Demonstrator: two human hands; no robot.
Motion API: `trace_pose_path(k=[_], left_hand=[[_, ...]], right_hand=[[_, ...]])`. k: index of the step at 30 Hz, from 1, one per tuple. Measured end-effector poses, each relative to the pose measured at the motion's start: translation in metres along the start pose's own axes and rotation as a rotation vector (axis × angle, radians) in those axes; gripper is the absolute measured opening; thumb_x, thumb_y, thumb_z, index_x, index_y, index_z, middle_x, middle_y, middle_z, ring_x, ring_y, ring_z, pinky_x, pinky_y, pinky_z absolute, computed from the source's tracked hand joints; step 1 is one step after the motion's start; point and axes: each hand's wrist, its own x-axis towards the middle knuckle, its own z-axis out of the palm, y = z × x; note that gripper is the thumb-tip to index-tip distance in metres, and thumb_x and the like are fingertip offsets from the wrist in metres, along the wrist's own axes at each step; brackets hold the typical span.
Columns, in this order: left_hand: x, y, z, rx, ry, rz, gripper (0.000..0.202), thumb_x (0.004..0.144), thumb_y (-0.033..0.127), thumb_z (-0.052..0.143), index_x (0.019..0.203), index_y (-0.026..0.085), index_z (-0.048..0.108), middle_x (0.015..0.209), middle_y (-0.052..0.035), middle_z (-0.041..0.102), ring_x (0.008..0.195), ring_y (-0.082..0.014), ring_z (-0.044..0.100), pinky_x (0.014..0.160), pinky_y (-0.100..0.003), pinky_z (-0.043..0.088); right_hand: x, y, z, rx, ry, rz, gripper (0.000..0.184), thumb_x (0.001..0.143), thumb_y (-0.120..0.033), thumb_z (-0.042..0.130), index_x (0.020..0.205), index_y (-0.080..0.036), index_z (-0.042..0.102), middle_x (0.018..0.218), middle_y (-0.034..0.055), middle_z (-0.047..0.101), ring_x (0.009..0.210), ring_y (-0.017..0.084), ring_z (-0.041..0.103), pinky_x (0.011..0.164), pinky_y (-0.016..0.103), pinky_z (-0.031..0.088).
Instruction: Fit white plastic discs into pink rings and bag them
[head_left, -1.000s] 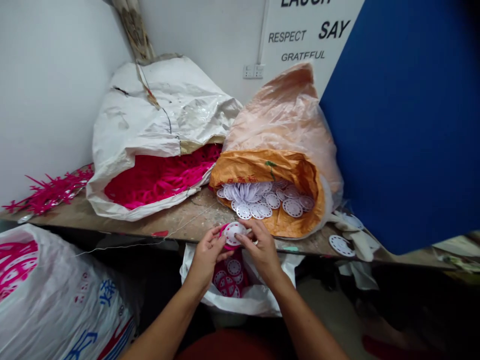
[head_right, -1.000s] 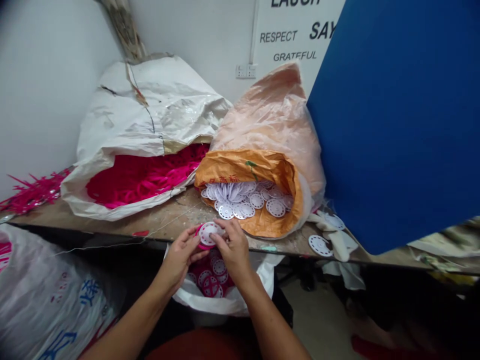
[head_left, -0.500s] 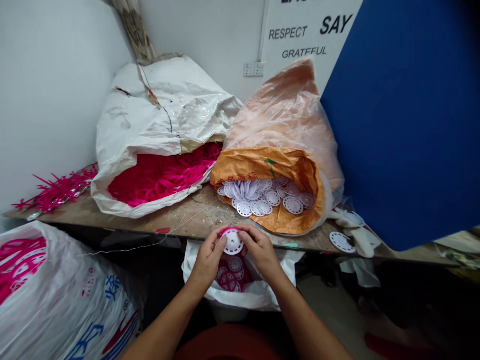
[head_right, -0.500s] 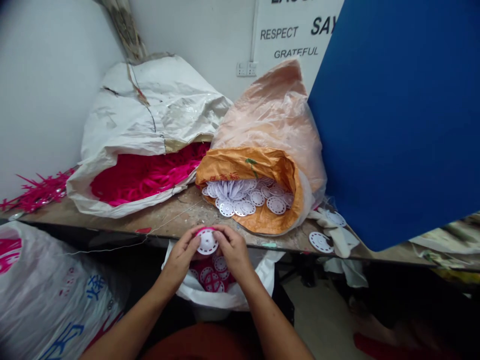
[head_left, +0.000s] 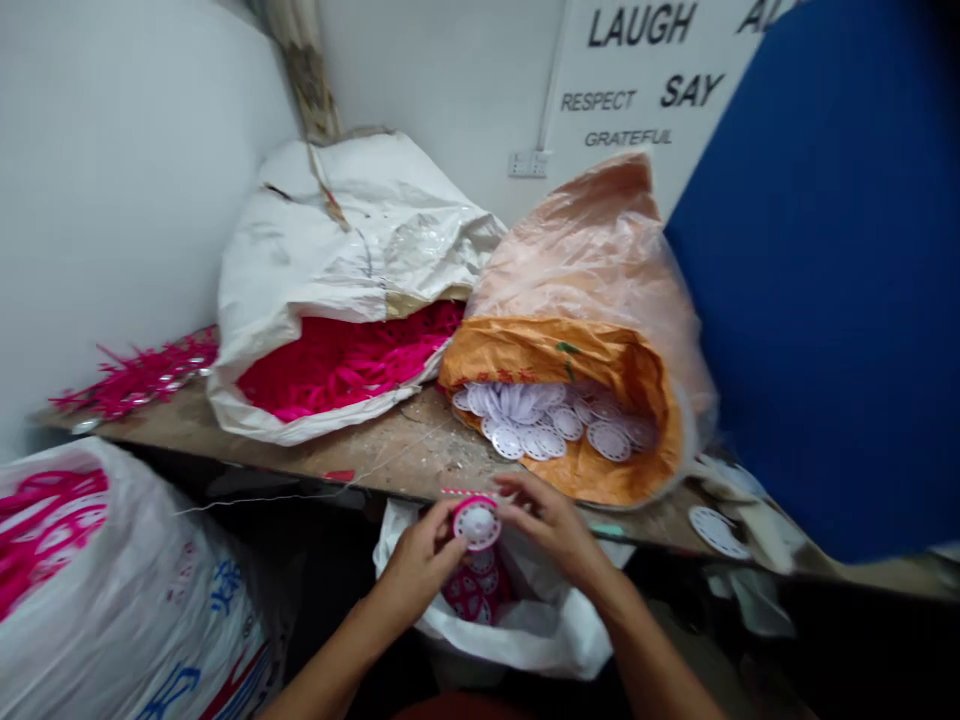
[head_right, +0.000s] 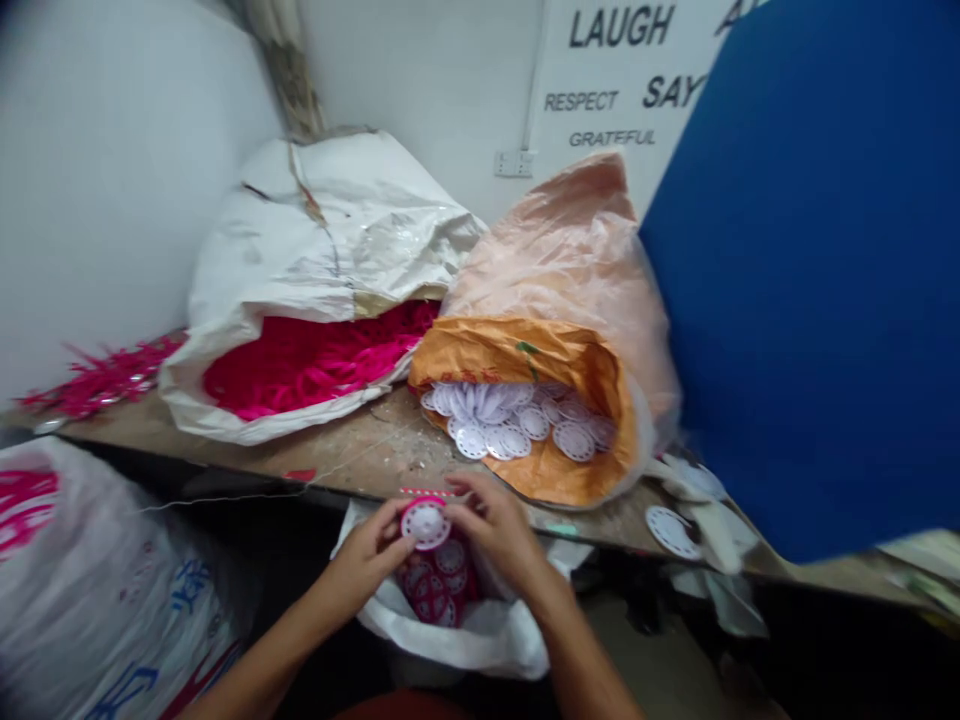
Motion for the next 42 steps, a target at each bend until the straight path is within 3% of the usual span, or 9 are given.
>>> trace_pose_path(k=[4,9,13,18,26,30,33,36,42], left_hand=[[0.009,0.015,-0.051,0.422,0.169,0.173,0.039,0.071,0.028,0.067,0.110,0.026,0.066,0.091,-0.0044,0.072,0.064,-0.0180,0.063,0.064,-0.027,0.048],[0.057,0.034,-0.140,0.951,0.565,0.310,0.027,0.085,0.024,0.049,0.106,0.021,0.065,0.102,-0.0083,0.068,0.092,-0.0226,0.062,0.083,-0.033,0.045],[0.106,0.033,-0.193,1.069,0.532,0.290,0.026,0.082,0.013,0.048,0.097,0.017,0.067,0.101,-0.0106,0.066,0.095,-0.0230,0.059,0.085,-0.033,0.042],[0.130,0.027,-0.213,1.180,0.386,0.298,0.015,0.076,0.011,0.056,0.080,0.017,0.069,0.086,-0.0069,0.065,0.079,-0.0186,0.059,0.072,-0.027,0.043],[0.084,0.023,-0.194,1.305,0.477,0.438,0.018,0.088,0.017,0.045,0.089,0.019,0.063,0.101,-0.0091,0.061,0.093,-0.0217,0.052,0.084,-0.034,0.040],[0.067,0.023,-0.176,1.301,0.519,0.498,0.018,0.089,0.021,0.045,0.089,0.019,0.063,0.101,-0.0098,0.062,0.091,-0.0231,0.052,0.084,-0.037,0.041],[0.057,0.022,-0.147,1.238,0.499,0.559,0.016,0.088,0.020,0.046,0.088,0.019,0.063,0.101,-0.0092,0.062,0.094,-0.0234,0.053,0.086,-0.038,0.041],[0.044,0.020,-0.101,0.823,0.455,0.549,0.013,0.086,0.020,0.049,0.084,0.019,0.061,0.106,-0.0086,0.060,0.102,-0.0228,0.052,0.092,-0.038,0.040],[0.019,0.024,-0.009,-0.493,0.124,0.048,0.018,0.080,0.033,0.062,0.083,0.017,0.054,0.094,-0.0044,0.064,0.089,-0.0171,0.061,0.085,-0.035,0.048]], right_hand=[[0.035,0.041,-0.043,-0.401,0.343,0.117,0.035,0.082,-0.048,0.046,0.093,-0.021,0.066,0.091,0.0081,0.068,0.080,0.023,0.061,0.071,0.035,0.045],[0.061,0.083,-0.059,-0.619,0.368,0.198,0.047,0.074,-0.056,0.048,0.097,-0.020,0.066,0.094,0.0106,0.065,0.085,0.028,0.060,0.072,0.038,0.043],[0.065,0.090,-0.059,-0.354,0.357,0.223,0.057,0.066,-0.052,0.059,0.111,-0.016,0.060,0.095,0.0093,0.065,0.085,0.026,0.060,0.074,0.036,0.046],[0.062,0.084,-0.068,-0.109,0.376,0.248,0.051,0.057,-0.046,0.069,0.099,-0.017,0.064,0.090,0.0069,0.068,0.083,0.025,0.061,0.074,0.035,0.047],[0.039,0.049,-0.055,0.272,0.473,0.298,0.044,0.056,-0.049,0.073,0.087,-0.020,0.064,0.082,0.0040,0.067,0.068,0.019,0.059,0.057,0.027,0.047],[0.034,0.016,-0.027,0.339,0.388,0.233,0.037,0.062,-0.049,0.071,0.083,-0.020,0.063,0.070,0.0002,0.061,0.058,0.014,0.052,0.051,0.024,0.042],[0.031,-0.006,-0.006,0.396,0.271,0.179,0.033,0.065,-0.048,0.069,0.080,-0.019,0.062,0.066,-0.0008,0.057,0.055,0.012,0.048,0.052,0.024,0.041],[0.026,-0.021,0.011,0.469,0.174,0.134,0.029,0.072,-0.046,0.065,0.076,-0.018,0.060,0.064,-0.0013,0.054,0.056,0.012,0.047,0.054,0.024,0.040],[0.014,-0.027,0.027,0.529,0.255,0.074,0.032,0.077,-0.035,0.063,0.105,-0.022,0.056,0.077,-0.0009,0.060,0.066,0.013,0.054,0.057,0.024,0.045]])
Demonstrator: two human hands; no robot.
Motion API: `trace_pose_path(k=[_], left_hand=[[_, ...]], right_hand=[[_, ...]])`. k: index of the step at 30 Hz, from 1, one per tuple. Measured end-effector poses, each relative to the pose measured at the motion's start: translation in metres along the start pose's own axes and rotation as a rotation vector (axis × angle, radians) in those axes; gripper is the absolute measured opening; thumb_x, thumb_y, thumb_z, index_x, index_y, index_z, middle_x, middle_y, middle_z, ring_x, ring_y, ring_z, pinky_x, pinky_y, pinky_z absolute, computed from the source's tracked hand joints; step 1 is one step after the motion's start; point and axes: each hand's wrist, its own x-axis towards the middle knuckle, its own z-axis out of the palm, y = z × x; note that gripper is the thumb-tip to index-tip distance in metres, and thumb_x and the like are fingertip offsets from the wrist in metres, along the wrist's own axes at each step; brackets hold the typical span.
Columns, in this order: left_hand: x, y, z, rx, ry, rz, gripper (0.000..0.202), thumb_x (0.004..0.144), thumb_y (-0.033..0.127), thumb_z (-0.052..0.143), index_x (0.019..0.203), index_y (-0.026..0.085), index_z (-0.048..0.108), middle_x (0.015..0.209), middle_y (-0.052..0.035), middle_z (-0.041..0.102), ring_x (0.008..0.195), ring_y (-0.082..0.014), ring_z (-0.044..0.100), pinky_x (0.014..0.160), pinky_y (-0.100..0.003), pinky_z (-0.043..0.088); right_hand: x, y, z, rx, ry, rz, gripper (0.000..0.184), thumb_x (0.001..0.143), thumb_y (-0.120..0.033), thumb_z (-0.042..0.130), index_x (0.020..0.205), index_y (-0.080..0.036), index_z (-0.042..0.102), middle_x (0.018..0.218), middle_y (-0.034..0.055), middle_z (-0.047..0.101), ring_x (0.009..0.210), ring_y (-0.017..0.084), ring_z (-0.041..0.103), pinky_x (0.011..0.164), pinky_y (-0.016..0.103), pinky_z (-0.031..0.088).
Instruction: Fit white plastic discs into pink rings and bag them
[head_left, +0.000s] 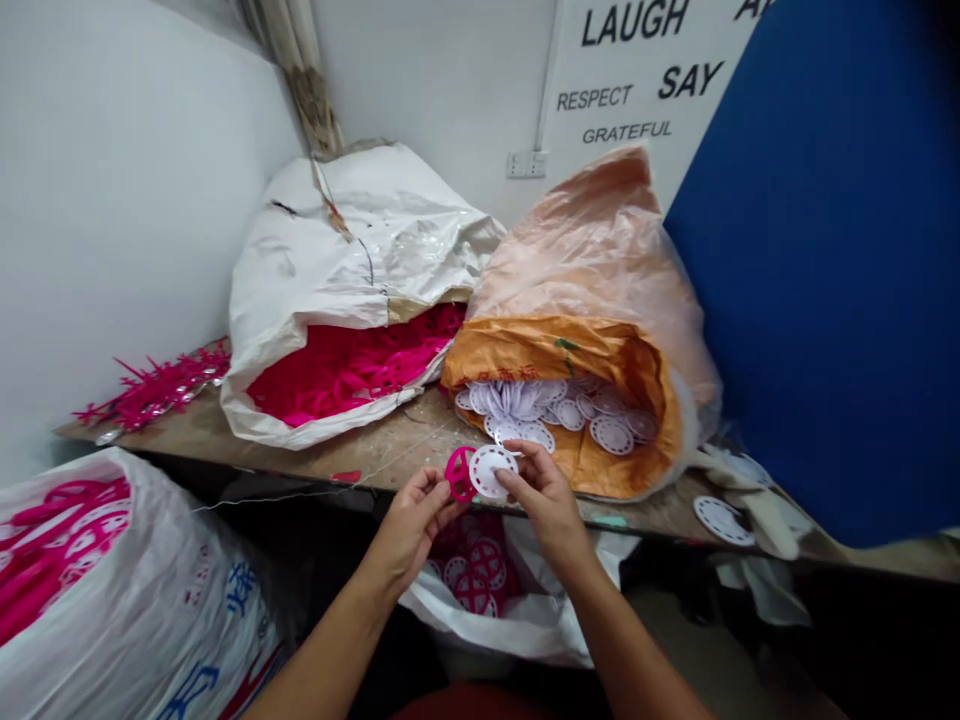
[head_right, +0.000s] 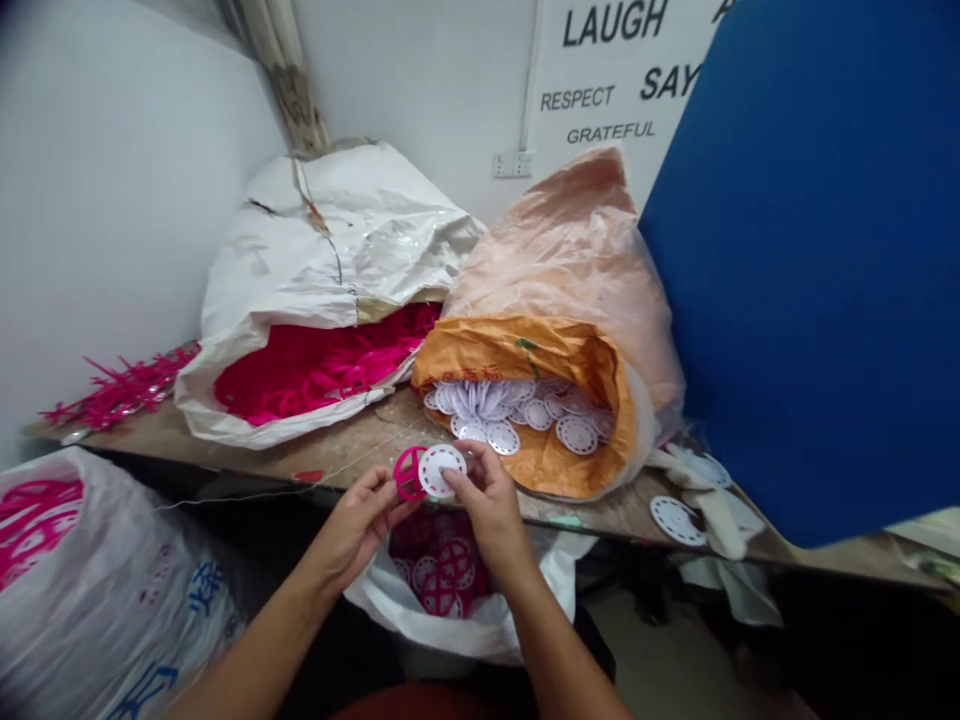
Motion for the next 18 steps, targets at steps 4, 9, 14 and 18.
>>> trace_pose_path(k=[4,9,14,18], left_hand=[[-0.007,-0.015,0.024,-0.157,0.012,-0.095,0.036,0.075,0.036,0.068,0.104,0.020,0.055,0.102,-0.0058,0.065,0.091,-0.0175,0.063,0.082,-0.032,0.052],[-0.009,-0.026,0.020,0.138,0.028,0.006,0.041,0.081,0.040,0.058,0.117,0.020,0.057,0.117,-0.0089,0.062,0.102,-0.0243,0.061,0.079,-0.033,0.053],[-0.012,-0.025,0.016,0.447,0.060,0.196,0.028,0.084,0.034,0.055,0.106,0.019,0.065,0.111,-0.0071,0.066,0.108,-0.0225,0.057,0.098,-0.034,0.041],[-0.015,-0.026,0.018,0.278,0.013,0.042,0.041,0.082,0.036,0.057,0.120,0.020,0.054,0.116,-0.0086,0.063,0.102,-0.0228,0.061,0.083,-0.032,0.051]], right_hand=[[-0.010,0.011,-0.003,-0.339,0.054,-0.198,0.029,0.079,-0.030,0.062,0.107,-0.025,0.065,0.101,0.0053,0.060,0.078,0.016,0.057,0.073,0.031,0.048],[-0.017,0.015,-0.008,-0.423,-0.073,-0.280,0.025,0.085,-0.027,0.055,0.106,-0.030,0.068,0.104,0.0052,0.064,0.095,0.020,0.059,0.084,0.035,0.047],[-0.015,0.012,-0.012,-0.375,-0.179,-0.159,0.021,0.085,-0.029,0.055,0.100,-0.025,0.069,0.094,0.0040,0.069,0.086,0.019,0.062,0.076,0.032,0.049],[-0.015,0.013,-0.016,-0.190,-0.151,0.009,0.022,0.086,-0.034,0.052,0.099,-0.021,0.064,0.082,0.0021,0.066,0.060,0.014,0.058,0.058,0.027,0.047]])
